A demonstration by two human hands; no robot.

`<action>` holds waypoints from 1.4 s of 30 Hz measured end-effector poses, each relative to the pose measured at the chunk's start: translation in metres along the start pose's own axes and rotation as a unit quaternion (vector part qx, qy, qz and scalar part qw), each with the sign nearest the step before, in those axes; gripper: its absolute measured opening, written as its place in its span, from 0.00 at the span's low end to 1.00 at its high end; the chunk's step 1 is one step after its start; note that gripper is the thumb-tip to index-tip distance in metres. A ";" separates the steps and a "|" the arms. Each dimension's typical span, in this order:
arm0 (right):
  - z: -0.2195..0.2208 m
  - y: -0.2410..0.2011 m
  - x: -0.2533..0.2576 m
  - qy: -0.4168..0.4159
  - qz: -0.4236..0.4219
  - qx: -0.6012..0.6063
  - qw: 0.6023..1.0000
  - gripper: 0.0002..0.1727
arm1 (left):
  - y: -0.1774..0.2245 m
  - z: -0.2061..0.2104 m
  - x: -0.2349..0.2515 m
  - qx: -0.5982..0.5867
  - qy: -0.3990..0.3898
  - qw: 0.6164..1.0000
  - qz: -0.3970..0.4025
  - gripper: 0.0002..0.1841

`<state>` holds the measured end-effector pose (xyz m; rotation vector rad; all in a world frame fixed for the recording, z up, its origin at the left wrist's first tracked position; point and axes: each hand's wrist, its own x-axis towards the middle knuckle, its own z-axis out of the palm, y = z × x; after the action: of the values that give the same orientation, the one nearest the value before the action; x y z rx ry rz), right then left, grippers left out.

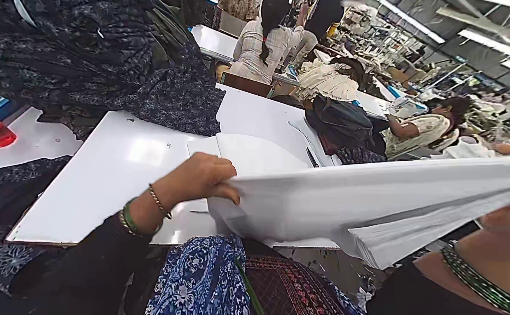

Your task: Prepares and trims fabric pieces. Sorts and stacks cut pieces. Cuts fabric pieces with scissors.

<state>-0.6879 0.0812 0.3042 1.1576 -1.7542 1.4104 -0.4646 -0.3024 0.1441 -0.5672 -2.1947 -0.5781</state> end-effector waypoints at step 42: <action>0.161 0.255 -0.118 -0.243 0.314 -0.102 0.912 0.20 | -0.136 0.096 -0.008 0.094 -0.169 0.934 -0.300 0.19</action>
<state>-0.8543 -0.0298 0.0493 0.9134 -2.7399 1.2813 -0.5912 -0.3576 0.0509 0.1383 -2.7286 -0.5971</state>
